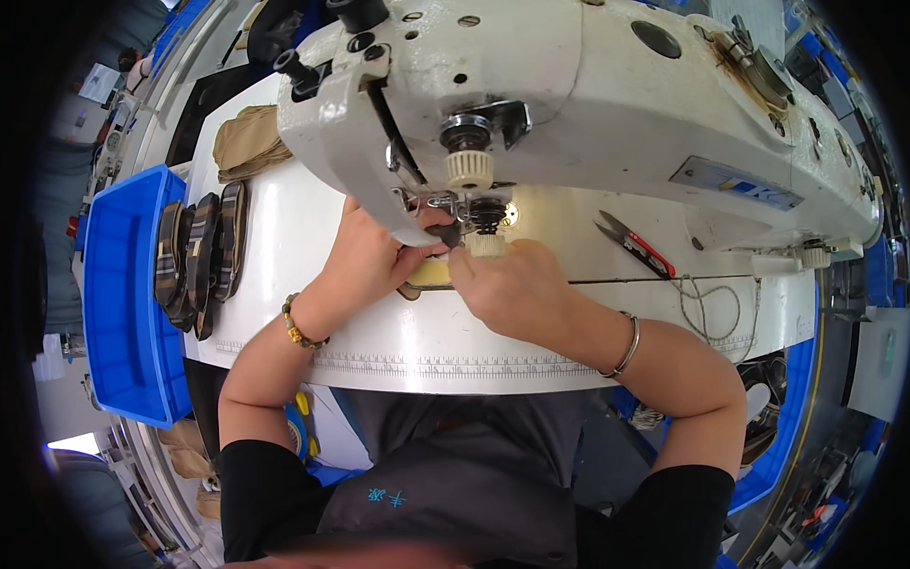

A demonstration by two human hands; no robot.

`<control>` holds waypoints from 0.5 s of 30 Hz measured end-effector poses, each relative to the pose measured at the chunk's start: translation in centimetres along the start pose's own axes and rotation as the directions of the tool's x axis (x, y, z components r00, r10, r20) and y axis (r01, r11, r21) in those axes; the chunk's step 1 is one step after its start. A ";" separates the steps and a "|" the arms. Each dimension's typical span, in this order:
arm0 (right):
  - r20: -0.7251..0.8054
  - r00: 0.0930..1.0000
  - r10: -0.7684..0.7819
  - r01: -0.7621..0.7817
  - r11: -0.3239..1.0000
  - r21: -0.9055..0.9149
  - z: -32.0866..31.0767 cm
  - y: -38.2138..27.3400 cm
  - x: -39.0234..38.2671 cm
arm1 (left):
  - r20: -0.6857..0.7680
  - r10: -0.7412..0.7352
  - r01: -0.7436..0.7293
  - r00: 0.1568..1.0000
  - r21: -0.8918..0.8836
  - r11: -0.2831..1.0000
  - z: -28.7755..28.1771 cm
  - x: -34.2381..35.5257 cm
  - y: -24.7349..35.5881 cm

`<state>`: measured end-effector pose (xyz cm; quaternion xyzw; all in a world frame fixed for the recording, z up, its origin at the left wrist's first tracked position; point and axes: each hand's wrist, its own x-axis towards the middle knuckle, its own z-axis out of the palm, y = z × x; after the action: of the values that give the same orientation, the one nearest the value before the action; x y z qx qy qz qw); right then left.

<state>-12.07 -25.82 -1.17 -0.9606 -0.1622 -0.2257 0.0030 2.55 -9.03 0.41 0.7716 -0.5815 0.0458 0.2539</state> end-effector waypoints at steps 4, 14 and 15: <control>-0.009 0.999 -0.042 0.042 0.999 -0.011 -0.4 -0.3 0.1 | 0.040 -0.106 0.112 0.994 -0.200 0.973 0.6 -0.1 -0.8; -0.099 0.994 0.047 -0.041 0.998 0.057 0.3 0.4 0.2 | 0.184 -0.356 0.400 0.916 -0.467 0.788 0.5 0.6 -1.1; -0.121 0.991 0.058 -0.050 0.997 0.066 0.5 0.4 0.4 | 0.149 -0.337 0.365 0.930 -0.500 0.785 0.6 0.6 -1.2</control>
<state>-11.39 -26.06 -1.42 -0.9483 -0.1426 -0.2792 0.0493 3.74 -9.58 -0.33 0.7693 -0.4248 -0.1808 0.4416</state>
